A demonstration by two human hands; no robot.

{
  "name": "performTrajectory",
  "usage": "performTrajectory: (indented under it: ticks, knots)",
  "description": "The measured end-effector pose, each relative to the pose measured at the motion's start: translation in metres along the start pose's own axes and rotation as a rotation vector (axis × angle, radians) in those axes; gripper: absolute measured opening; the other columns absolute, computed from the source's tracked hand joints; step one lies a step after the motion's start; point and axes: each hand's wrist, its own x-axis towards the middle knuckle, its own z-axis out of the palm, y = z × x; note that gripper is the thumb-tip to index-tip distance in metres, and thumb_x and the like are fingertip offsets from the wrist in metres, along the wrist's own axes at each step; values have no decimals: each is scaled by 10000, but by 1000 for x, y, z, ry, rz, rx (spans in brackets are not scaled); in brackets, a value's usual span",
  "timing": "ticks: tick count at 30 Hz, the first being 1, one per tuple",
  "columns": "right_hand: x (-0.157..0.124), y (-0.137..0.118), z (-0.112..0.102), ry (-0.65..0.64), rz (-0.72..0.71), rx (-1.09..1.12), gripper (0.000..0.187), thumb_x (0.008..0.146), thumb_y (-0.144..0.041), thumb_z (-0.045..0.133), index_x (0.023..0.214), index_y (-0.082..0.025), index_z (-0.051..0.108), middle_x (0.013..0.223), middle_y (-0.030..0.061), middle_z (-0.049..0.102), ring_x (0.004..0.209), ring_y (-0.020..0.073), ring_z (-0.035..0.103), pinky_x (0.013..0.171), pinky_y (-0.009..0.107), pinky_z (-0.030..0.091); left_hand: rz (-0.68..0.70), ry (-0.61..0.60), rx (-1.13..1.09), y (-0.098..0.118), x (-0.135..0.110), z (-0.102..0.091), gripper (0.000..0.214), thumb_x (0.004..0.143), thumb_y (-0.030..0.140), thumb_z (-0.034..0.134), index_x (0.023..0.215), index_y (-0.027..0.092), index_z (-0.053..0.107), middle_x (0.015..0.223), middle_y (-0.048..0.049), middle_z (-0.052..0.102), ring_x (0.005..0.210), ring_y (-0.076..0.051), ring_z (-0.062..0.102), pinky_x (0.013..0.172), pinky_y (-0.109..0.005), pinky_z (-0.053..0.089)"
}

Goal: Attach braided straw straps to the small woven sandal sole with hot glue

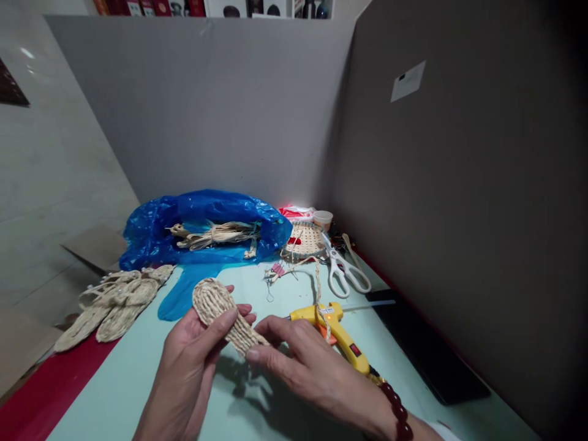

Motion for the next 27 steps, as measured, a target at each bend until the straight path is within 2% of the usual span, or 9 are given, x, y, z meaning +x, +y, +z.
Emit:
performTrajectory:
  ticks: [3,6,9,12,16,19,21,24,27]
  knots:
    - [1,3,1,73,-1,77,230,1012,-400,558,1008,-228,711,955,10,737,932,199,627,820,314,435,24,17,5,1,-1,3,479,717,302,869,1125,178,651,860,-29,776,759,-169,705,717,-261,569]
    - [4,4,2,140,-1,128,154,974,-277,613,905,-193,723,853,5,737,830,179,633,783,307,444,38,11,17,-1,-2,6,489,708,347,877,1114,183,658,882,-24,781,799,-172,708,729,-252,558]
    - [7,2,3,182,16,168,137,946,-224,634,848,-171,713,798,3,719,770,159,628,725,279,451,-3,-46,41,-4,-4,7,514,715,371,867,1157,209,659,952,-27,787,922,-226,723,814,-306,556]
    - [7,0,4,222,8,196,122,943,-212,632,857,-170,708,791,1,717,757,151,641,700,261,459,-35,-74,86,-5,-6,5,440,697,367,870,1067,195,704,976,-50,793,1041,-277,702,883,-339,535]
    - [7,3,8,297,-52,202,112,951,-203,634,937,-184,743,898,28,777,846,175,697,763,283,490,-21,-40,142,-5,-7,4,359,680,384,872,951,193,733,894,-41,786,919,-253,702,792,-317,534]
    - [6,8,15,383,-153,170,132,946,-189,649,1019,-188,759,966,50,799,891,191,714,805,305,512,24,-36,220,-5,-6,2,342,673,432,866,876,188,739,791,-32,758,760,-222,669,677,-301,521]
    - [5,11,19,440,-266,95,167,943,-147,635,1057,-177,753,928,61,798,828,196,702,778,328,523,45,-28,254,-6,-6,1,356,669,457,861,866,184,745,768,-32,753,719,-214,655,648,-295,517]
    - [2,12,22,505,-426,-72,230,947,-86,579,1085,-174,741,854,69,774,729,203,641,684,352,513,47,-17,256,-9,-5,-1,397,666,454,864,929,179,750,815,-44,780,757,-230,684,684,-299,538]
    - [0,10,22,520,-503,-178,258,928,-57,550,1091,-151,728,879,99,757,753,222,622,661,369,507,45,-37,235,-11,-6,-1,400,678,436,863,963,180,747,875,-56,802,825,-255,716,755,-317,558]
